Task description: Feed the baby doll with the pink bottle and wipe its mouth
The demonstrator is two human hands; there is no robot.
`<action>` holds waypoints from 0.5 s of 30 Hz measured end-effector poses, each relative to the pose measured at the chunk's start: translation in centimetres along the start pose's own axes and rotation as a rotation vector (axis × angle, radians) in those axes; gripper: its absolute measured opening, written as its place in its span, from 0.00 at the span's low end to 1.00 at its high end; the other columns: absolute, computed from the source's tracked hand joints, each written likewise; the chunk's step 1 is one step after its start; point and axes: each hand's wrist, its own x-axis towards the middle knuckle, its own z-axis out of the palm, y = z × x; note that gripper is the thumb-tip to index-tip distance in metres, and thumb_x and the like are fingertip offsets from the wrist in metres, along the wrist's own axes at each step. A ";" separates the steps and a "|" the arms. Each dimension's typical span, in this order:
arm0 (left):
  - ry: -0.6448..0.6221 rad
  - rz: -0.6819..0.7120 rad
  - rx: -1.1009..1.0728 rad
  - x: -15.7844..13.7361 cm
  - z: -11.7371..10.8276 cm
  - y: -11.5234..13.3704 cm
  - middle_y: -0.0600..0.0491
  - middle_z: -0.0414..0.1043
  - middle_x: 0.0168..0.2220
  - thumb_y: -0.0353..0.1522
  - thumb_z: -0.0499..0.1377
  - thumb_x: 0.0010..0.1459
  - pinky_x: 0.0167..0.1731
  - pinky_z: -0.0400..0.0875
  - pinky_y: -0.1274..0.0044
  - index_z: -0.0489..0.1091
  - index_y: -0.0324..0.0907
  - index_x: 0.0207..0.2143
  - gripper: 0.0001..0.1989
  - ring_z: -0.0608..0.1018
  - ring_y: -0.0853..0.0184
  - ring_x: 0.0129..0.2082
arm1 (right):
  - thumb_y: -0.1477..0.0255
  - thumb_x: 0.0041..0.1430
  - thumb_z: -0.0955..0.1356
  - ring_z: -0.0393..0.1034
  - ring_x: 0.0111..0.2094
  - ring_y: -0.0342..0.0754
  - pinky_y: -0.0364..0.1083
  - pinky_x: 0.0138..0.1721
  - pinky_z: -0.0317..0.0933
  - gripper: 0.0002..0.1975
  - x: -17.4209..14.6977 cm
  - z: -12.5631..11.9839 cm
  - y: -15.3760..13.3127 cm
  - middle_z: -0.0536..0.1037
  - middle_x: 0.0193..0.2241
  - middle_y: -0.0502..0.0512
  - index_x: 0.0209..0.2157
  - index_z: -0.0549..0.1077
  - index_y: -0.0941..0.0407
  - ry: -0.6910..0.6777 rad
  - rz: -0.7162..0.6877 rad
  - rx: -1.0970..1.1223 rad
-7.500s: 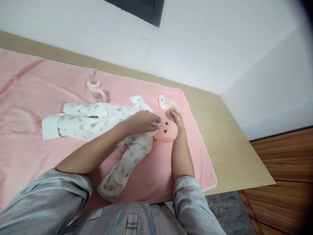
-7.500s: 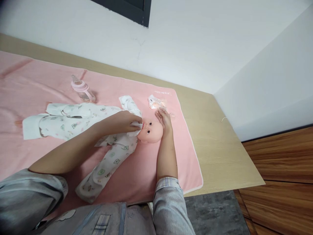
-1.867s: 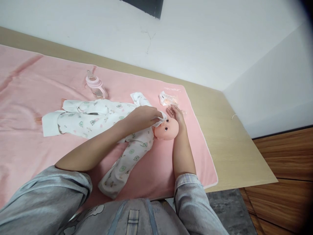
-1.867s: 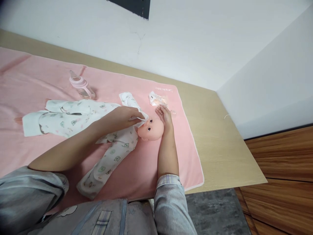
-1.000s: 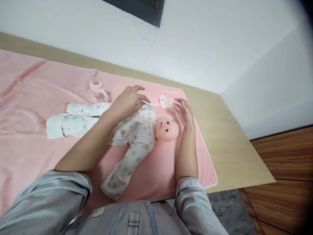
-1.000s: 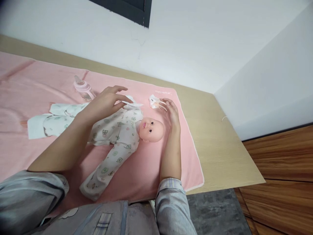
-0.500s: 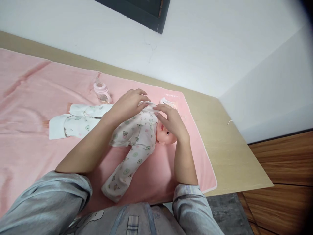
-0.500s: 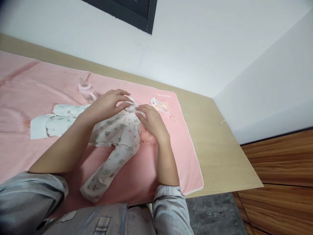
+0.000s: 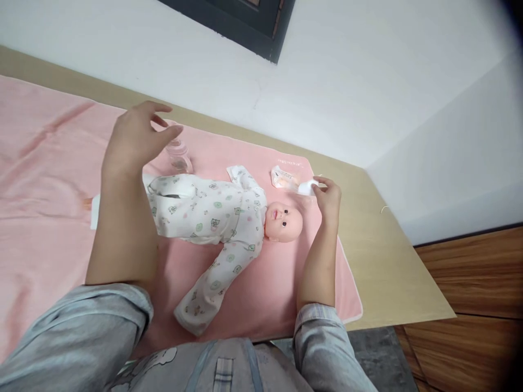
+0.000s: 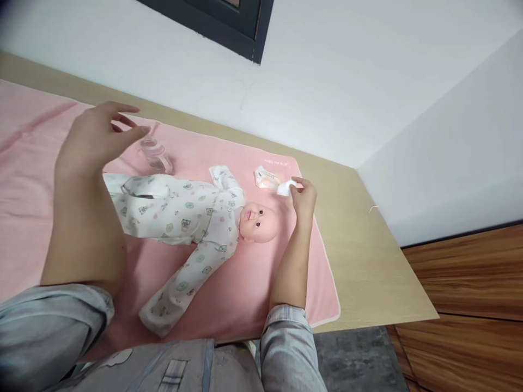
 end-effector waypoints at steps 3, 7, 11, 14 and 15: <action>-0.051 -0.150 0.035 0.7 -0.4 -2.5 0.47 0.73 0.50 0.44 0.62 0.57 0.52 0.67 0.60 0.62 0.43 0.63 0.33 0.73 0.54 0.50 | 0.69 0.49 0.68 0.71 0.33 0.47 0.51 0.42 0.67 0.21 0.8 1.0 0.7 0.79 0.36 0.58 0.47 0.77 0.58 -0.026 0.037 0.043; -0.225 -0.266 0.060 1.6 -0.2 -4.7 0.47 0.70 0.52 0.45 0.64 0.54 0.52 0.66 0.60 0.53 0.48 0.68 0.42 0.73 0.54 0.50 | 0.68 0.50 0.68 0.71 0.34 0.45 0.49 0.41 0.69 0.25 2.2 3.7 0.9 0.78 0.42 0.59 0.51 0.74 0.58 -0.123 0.046 0.275; -0.310 -0.255 0.077 2.3 0.7 -5.9 0.46 0.69 0.51 0.48 0.64 0.55 0.49 0.68 0.61 0.48 0.50 0.70 0.46 0.73 0.53 0.48 | 0.70 0.49 0.68 0.73 0.35 0.42 0.48 0.45 0.70 0.24 3.3 6.0 2.2 0.74 0.54 0.62 0.50 0.72 0.59 -0.189 0.181 0.393; -0.323 -0.203 0.061 2.7 1.7 -7.4 0.47 0.70 0.45 0.51 0.64 0.54 0.45 0.69 0.62 0.47 0.47 0.70 0.48 0.74 0.54 0.43 | 0.71 0.51 0.66 0.73 0.32 0.41 0.49 0.43 0.70 0.26 3.4 6.5 3.6 0.72 0.55 0.65 0.53 0.70 0.61 -0.147 0.218 0.273; -0.317 -0.155 0.048 2.8 2.1 -8.2 0.48 0.71 0.43 0.53 0.64 0.53 0.44 0.69 0.62 0.48 0.45 0.70 0.49 0.74 0.55 0.41 | 0.71 0.52 0.65 0.73 0.30 0.41 0.48 0.42 0.70 0.26 3.3 6.3 3.9 0.71 0.56 0.66 0.53 0.70 0.62 -0.111 0.202 0.219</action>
